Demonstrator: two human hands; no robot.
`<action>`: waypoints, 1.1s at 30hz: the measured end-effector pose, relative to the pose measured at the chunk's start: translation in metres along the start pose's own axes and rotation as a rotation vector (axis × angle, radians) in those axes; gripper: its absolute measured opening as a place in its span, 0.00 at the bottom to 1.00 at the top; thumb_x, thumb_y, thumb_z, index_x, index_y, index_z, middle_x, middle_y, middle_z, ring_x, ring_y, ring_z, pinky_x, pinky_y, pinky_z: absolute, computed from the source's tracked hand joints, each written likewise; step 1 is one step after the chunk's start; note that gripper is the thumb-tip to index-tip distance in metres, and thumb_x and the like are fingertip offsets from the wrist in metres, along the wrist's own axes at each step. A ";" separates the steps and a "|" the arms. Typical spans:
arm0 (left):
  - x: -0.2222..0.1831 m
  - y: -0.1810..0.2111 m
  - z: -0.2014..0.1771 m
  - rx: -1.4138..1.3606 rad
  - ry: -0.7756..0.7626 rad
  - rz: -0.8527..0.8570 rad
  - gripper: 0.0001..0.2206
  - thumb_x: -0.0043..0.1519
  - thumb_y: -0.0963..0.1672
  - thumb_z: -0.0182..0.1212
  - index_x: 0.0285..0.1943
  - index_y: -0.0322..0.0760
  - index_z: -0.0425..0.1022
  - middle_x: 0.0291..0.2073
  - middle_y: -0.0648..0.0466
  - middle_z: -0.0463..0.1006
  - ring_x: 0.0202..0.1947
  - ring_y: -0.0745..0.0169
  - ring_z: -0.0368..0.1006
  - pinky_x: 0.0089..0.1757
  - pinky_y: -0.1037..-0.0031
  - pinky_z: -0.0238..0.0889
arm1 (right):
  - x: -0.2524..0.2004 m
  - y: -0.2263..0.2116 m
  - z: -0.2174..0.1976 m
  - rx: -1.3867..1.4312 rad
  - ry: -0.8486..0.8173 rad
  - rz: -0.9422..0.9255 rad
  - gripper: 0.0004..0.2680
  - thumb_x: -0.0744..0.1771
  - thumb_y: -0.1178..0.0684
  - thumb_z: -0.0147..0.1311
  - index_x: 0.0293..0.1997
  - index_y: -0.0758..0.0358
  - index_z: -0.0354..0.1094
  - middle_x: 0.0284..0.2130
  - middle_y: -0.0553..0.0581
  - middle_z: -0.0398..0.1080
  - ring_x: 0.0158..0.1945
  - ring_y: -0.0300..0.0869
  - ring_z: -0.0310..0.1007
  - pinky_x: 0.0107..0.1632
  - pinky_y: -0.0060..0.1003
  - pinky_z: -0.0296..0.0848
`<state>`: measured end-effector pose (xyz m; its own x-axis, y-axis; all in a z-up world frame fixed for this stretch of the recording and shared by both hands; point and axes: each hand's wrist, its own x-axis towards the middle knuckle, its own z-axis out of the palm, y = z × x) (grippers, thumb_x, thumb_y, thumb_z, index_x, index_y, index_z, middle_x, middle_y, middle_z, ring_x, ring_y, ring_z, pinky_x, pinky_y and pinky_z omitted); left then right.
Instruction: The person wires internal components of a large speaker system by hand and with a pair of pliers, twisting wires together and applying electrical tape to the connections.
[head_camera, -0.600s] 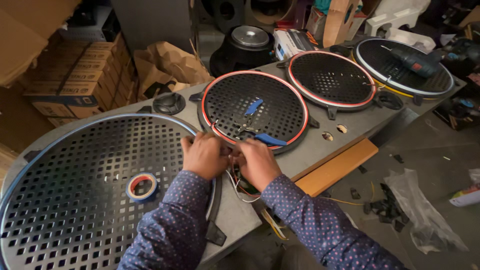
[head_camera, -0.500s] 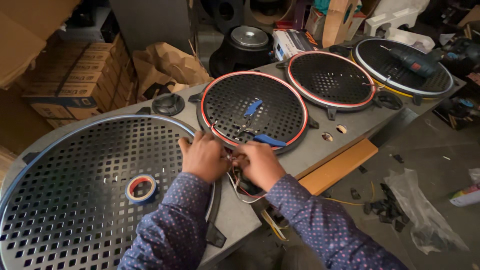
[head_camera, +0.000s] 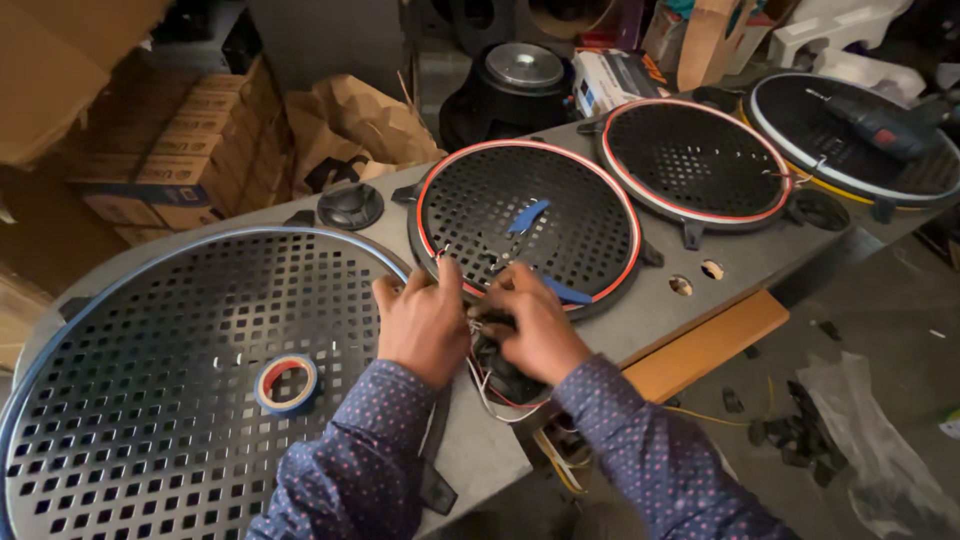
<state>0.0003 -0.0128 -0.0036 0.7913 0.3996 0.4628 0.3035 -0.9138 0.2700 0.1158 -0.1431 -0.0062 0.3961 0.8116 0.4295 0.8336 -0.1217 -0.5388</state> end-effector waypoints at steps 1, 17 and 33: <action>0.000 -0.002 0.001 -0.037 -0.007 -0.028 0.18 0.50 0.41 0.62 0.49 0.34 0.66 0.26 0.48 0.79 0.42 0.43 0.74 0.48 0.48 0.53 | 0.002 0.003 0.000 0.018 -0.028 0.000 0.11 0.56 0.64 0.64 0.39 0.60 0.77 0.41 0.60 0.68 0.49 0.54 0.70 0.52 0.44 0.70; 0.007 -0.020 0.007 -0.178 -0.033 0.051 0.16 0.48 0.43 0.67 0.44 0.44 0.70 0.31 0.47 0.77 0.39 0.44 0.74 0.47 0.51 0.54 | 0.012 0.008 -0.014 0.091 -0.231 0.097 0.12 0.54 0.56 0.73 0.36 0.56 0.78 0.42 0.56 0.67 0.52 0.50 0.69 0.56 0.42 0.67; 0.010 -0.013 -0.006 -0.151 -0.147 0.082 0.12 0.49 0.44 0.65 0.42 0.42 0.72 0.36 0.56 0.82 0.46 0.51 0.73 0.47 0.50 0.52 | 0.013 0.004 0.001 0.016 -0.088 0.102 0.11 0.51 0.56 0.71 0.28 0.56 0.74 0.37 0.55 0.69 0.48 0.51 0.70 0.50 0.43 0.69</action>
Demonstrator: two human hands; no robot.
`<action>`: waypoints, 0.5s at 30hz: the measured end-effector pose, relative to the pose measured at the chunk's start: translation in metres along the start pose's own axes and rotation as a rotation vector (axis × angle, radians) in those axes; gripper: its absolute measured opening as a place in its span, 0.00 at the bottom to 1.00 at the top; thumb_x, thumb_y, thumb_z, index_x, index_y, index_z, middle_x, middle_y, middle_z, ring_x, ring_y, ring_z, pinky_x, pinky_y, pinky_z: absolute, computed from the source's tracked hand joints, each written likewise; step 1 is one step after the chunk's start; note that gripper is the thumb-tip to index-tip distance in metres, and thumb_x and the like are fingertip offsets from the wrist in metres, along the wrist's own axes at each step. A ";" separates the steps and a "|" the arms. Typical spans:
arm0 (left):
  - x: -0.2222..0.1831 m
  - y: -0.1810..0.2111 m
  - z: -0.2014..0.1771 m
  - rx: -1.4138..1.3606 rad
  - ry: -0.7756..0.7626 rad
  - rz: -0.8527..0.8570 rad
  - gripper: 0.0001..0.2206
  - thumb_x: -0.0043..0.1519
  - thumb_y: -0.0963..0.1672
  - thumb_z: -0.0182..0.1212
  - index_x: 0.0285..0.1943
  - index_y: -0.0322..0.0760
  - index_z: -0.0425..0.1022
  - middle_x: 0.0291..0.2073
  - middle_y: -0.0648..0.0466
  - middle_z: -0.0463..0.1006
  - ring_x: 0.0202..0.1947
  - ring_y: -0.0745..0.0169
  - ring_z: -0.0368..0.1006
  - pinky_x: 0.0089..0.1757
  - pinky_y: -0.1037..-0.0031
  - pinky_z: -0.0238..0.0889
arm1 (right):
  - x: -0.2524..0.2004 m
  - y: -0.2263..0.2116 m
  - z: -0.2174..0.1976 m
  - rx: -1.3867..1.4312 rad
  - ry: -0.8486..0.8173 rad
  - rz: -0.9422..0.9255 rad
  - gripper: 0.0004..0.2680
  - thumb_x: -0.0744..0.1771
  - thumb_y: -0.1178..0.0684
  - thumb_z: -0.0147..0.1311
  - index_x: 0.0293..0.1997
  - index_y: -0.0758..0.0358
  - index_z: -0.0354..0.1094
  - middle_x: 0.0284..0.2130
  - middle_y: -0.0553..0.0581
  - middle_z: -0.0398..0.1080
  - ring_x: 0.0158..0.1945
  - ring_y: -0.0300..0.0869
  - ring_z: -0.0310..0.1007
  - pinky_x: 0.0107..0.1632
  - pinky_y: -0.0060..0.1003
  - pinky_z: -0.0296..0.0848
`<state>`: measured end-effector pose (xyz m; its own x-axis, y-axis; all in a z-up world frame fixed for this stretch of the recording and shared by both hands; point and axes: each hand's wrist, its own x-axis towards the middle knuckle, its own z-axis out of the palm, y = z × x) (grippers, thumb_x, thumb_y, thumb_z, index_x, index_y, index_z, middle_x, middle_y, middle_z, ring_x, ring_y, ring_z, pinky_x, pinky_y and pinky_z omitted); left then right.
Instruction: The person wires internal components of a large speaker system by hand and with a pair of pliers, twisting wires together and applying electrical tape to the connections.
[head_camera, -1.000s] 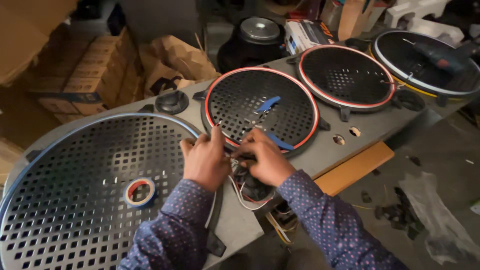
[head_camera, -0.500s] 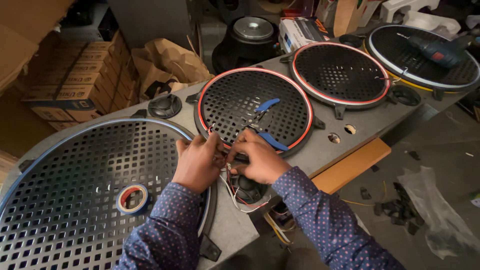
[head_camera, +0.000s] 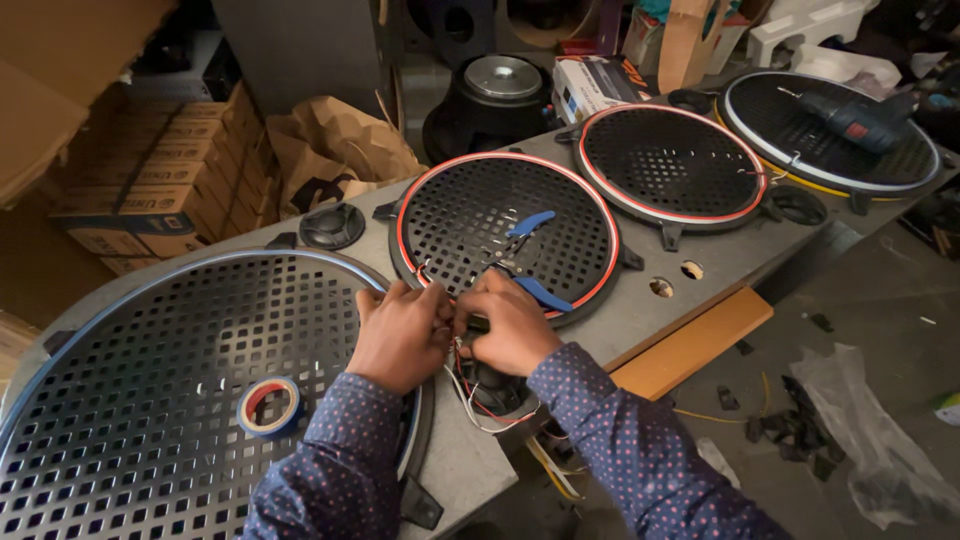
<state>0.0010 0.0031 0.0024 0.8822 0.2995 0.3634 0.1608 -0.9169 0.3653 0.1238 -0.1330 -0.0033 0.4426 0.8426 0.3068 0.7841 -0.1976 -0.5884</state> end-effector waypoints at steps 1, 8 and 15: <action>0.000 0.000 0.000 0.021 -0.017 -0.004 0.12 0.48 0.44 0.66 0.41 0.43 0.73 0.36 0.55 0.82 0.47 0.50 0.72 0.47 0.50 0.52 | 0.000 -0.001 0.001 -0.028 0.010 -0.006 0.10 0.51 0.56 0.70 0.28 0.55 0.74 0.37 0.56 0.68 0.48 0.51 0.70 0.50 0.44 0.69; 0.001 0.004 -0.002 0.056 -0.027 -0.019 0.13 0.44 0.47 0.67 0.36 0.42 0.79 0.38 0.52 0.81 0.50 0.50 0.70 0.48 0.50 0.53 | 0.003 -0.004 0.009 -0.152 0.070 0.018 0.07 0.52 0.55 0.66 0.25 0.53 0.72 0.35 0.57 0.67 0.46 0.54 0.69 0.46 0.47 0.68; 0.001 0.007 -0.009 0.150 0.069 0.002 0.12 0.46 0.48 0.67 0.34 0.40 0.81 0.37 0.51 0.80 0.48 0.48 0.70 0.46 0.50 0.52 | -0.002 -0.010 0.012 -0.192 0.137 0.022 0.07 0.53 0.57 0.63 0.28 0.54 0.72 0.36 0.57 0.66 0.48 0.54 0.68 0.45 0.49 0.66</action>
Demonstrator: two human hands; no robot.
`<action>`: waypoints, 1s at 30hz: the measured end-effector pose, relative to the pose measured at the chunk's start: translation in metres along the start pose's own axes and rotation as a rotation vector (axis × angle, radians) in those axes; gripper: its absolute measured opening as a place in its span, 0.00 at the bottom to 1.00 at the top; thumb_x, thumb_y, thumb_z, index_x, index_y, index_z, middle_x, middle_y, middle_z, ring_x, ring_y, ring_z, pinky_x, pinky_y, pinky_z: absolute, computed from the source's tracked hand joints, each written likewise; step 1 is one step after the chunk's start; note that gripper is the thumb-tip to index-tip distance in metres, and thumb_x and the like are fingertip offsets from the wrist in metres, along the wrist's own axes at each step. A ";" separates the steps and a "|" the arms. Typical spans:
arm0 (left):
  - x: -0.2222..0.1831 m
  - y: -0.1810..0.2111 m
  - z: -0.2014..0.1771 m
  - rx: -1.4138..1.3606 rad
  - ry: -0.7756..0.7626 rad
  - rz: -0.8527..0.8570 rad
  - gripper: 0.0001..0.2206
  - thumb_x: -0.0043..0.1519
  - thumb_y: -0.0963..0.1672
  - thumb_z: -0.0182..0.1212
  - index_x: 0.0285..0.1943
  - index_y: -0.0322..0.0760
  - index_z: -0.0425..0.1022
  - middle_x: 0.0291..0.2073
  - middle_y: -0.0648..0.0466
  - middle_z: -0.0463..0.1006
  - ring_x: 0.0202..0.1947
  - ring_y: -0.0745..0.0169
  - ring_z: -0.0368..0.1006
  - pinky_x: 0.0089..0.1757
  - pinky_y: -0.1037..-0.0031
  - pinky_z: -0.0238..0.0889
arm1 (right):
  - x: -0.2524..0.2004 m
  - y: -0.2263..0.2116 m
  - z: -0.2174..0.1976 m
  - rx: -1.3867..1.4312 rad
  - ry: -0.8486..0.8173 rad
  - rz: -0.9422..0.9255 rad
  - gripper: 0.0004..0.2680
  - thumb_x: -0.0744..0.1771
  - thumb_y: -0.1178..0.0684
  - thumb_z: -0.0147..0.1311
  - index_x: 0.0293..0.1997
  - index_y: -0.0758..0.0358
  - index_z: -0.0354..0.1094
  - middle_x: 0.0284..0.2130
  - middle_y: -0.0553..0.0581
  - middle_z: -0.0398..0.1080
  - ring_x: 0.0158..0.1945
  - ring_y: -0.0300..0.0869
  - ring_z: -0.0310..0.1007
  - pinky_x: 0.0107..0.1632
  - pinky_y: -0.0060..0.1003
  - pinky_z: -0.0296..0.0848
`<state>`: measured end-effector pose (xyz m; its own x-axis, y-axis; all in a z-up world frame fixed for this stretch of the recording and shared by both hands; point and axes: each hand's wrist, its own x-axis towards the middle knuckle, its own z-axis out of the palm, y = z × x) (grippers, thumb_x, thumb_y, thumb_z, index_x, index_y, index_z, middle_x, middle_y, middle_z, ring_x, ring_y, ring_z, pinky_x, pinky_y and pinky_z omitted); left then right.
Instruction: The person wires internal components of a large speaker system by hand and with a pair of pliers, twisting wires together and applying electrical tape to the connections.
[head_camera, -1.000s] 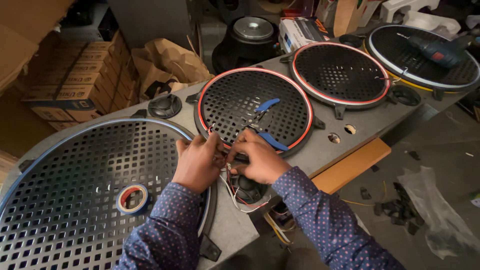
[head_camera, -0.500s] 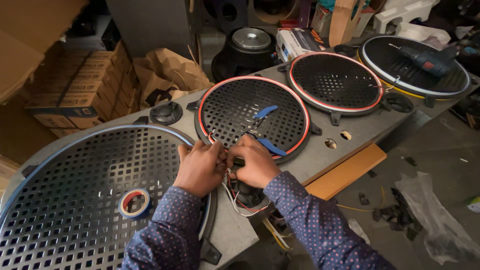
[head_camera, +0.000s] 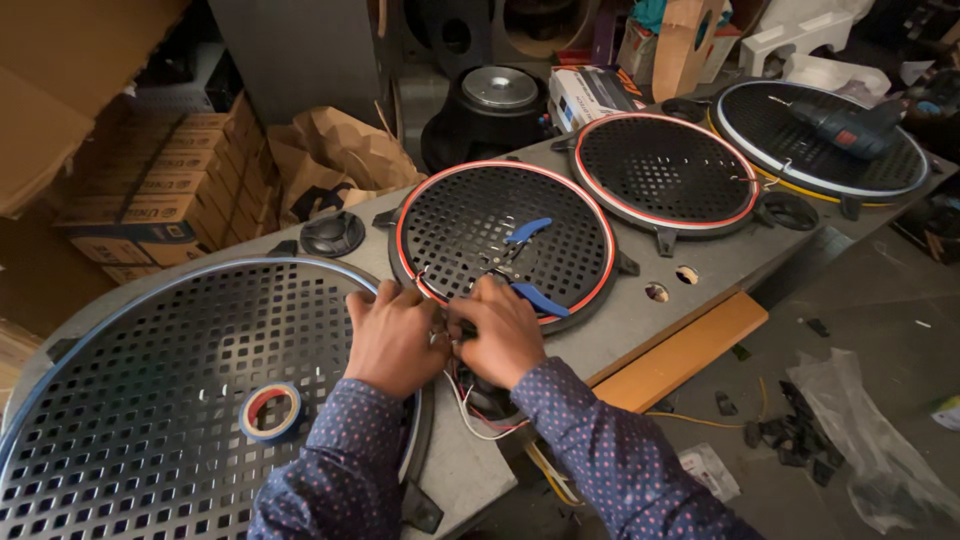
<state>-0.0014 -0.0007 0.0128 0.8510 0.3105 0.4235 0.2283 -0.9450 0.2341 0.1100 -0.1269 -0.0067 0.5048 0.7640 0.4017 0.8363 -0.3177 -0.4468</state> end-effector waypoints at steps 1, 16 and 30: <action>0.000 0.000 -0.001 -0.006 -0.030 -0.035 0.12 0.46 0.48 0.67 0.34 0.40 0.81 0.36 0.52 0.80 0.48 0.49 0.70 0.46 0.50 0.52 | -0.002 0.000 -0.001 0.018 -0.008 -0.034 0.08 0.53 0.58 0.62 0.30 0.54 0.72 0.37 0.57 0.66 0.48 0.54 0.68 0.45 0.49 0.66; -0.019 0.029 -0.012 -0.325 0.061 -0.257 0.10 0.49 0.40 0.63 0.40 0.39 0.81 0.31 0.46 0.81 0.35 0.41 0.78 0.37 0.57 0.69 | 0.012 0.019 -0.024 0.545 0.112 0.123 0.03 0.66 0.59 0.57 0.41 0.61 0.71 0.35 0.55 0.71 0.38 0.45 0.75 0.42 0.36 0.72; 0.012 0.085 -0.037 -0.439 0.274 -0.807 0.04 0.55 0.38 0.66 0.36 0.35 0.78 0.27 0.49 0.83 0.28 0.56 0.83 0.31 0.72 0.71 | 0.041 0.067 -0.059 0.041 -0.067 0.107 0.17 0.63 0.49 0.62 0.51 0.66 0.63 0.42 0.71 0.68 0.47 0.65 0.65 0.49 0.55 0.65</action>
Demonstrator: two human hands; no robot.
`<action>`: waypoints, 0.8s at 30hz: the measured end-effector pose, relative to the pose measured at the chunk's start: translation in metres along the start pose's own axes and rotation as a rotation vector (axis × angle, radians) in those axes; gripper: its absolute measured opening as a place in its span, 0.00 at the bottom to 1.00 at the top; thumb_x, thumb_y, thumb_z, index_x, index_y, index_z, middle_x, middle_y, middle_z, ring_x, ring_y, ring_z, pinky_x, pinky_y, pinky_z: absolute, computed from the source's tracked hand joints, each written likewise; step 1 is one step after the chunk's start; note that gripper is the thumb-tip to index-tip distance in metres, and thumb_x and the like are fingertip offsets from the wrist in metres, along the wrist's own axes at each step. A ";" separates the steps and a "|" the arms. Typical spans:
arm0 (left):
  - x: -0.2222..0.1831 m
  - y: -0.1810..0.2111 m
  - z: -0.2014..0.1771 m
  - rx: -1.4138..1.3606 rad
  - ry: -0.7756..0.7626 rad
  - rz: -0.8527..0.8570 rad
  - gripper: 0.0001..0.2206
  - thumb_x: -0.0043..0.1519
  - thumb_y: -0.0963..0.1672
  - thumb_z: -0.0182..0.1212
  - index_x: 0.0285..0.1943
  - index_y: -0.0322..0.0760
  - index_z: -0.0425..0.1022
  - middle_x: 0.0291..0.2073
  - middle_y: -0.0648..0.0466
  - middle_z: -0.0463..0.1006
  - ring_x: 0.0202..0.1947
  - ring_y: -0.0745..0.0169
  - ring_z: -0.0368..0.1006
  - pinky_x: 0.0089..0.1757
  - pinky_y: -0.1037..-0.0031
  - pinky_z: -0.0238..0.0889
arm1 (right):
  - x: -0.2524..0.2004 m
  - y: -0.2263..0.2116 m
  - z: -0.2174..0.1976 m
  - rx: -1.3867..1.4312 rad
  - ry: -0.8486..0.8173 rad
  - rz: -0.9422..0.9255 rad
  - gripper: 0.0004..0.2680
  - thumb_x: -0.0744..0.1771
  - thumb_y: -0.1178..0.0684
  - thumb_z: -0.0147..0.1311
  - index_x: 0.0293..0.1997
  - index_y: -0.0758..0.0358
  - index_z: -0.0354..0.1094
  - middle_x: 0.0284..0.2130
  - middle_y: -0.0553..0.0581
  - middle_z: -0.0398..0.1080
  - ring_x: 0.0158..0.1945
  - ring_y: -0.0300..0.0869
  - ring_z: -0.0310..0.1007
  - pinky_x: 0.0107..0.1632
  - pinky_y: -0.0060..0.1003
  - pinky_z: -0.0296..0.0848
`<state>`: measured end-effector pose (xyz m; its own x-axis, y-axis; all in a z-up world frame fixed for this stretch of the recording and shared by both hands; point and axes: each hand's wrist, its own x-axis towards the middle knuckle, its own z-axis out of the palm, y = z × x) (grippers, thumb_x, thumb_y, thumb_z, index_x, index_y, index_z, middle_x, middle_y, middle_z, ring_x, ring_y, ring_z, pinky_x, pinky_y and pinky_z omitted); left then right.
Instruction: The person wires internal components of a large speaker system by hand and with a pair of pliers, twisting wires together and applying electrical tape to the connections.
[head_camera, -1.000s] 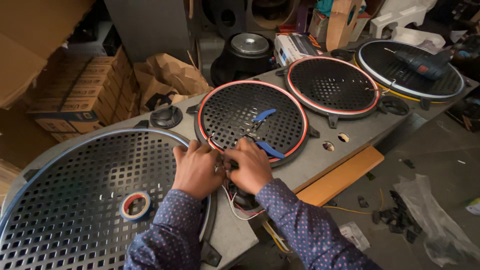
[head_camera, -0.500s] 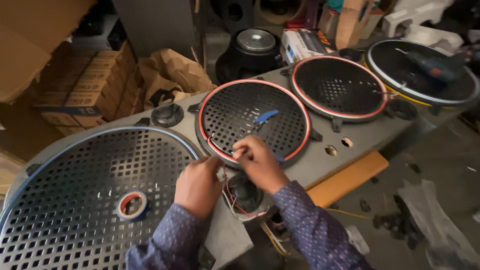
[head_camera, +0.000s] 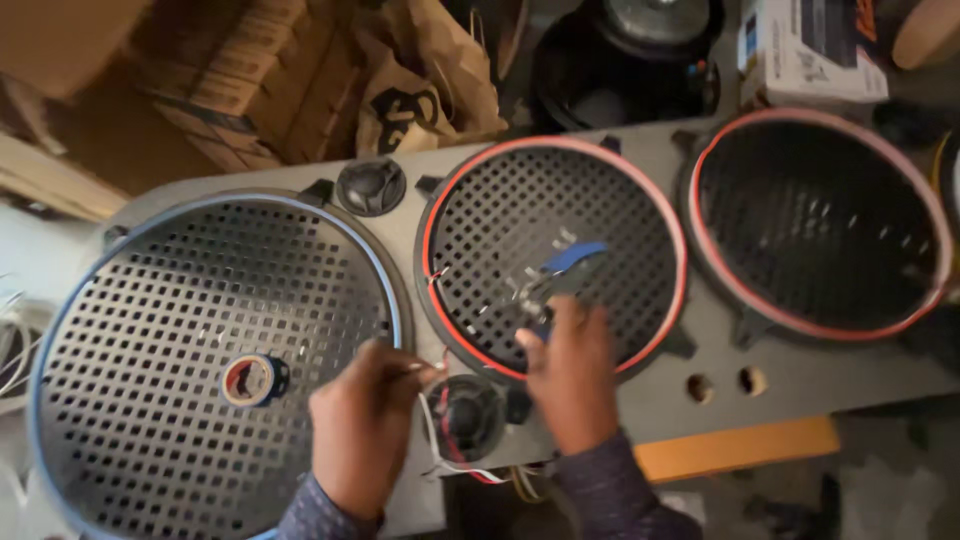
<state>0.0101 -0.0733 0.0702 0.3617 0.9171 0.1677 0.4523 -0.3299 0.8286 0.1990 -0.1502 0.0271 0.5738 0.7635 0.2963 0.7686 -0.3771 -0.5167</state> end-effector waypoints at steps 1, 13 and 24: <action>0.001 0.005 -0.001 0.018 0.038 -0.082 0.05 0.54 0.39 0.68 0.35 0.35 0.76 0.26 0.48 0.83 0.27 0.55 0.83 0.31 0.70 0.71 | 0.001 0.000 -0.004 0.000 -0.084 -0.002 0.16 0.63 0.51 0.61 0.52 0.66 0.63 0.40 0.70 0.68 0.46 0.64 0.66 0.50 0.55 0.65; -0.033 -0.025 -0.002 0.326 -0.129 -0.441 0.04 0.53 0.42 0.64 0.35 0.38 0.78 0.27 0.42 0.83 0.31 0.44 0.82 0.34 0.60 0.72 | -0.003 0.001 -0.117 0.295 -0.281 0.089 0.15 0.65 0.56 0.60 0.56 0.65 0.65 0.39 0.65 0.67 0.41 0.54 0.72 0.44 0.45 0.71; 0.001 -0.152 0.036 -0.364 -0.757 -0.634 0.09 0.62 0.44 0.59 0.38 0.31 0.77 0.28 0.39 0.80 0.25 0.42 0.76 0.30 0.59 0.68 | 0.030 0.000 -0.033 0.339 -0.423 0.143 0.13 0.70 0.45 0.49 0.55 0.63 0.68 0.49 0.63 0.74 0.55 0.53 0.74 0.55 0.42 0.70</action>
<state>-0.0288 -0.0300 -0.0743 0.6163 0.4779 -0.6259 0.5099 0.3635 0.7797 0.2262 -0.1448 0.0627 0.4487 0.8871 -0.1079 0.5176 -0.3564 -0.7778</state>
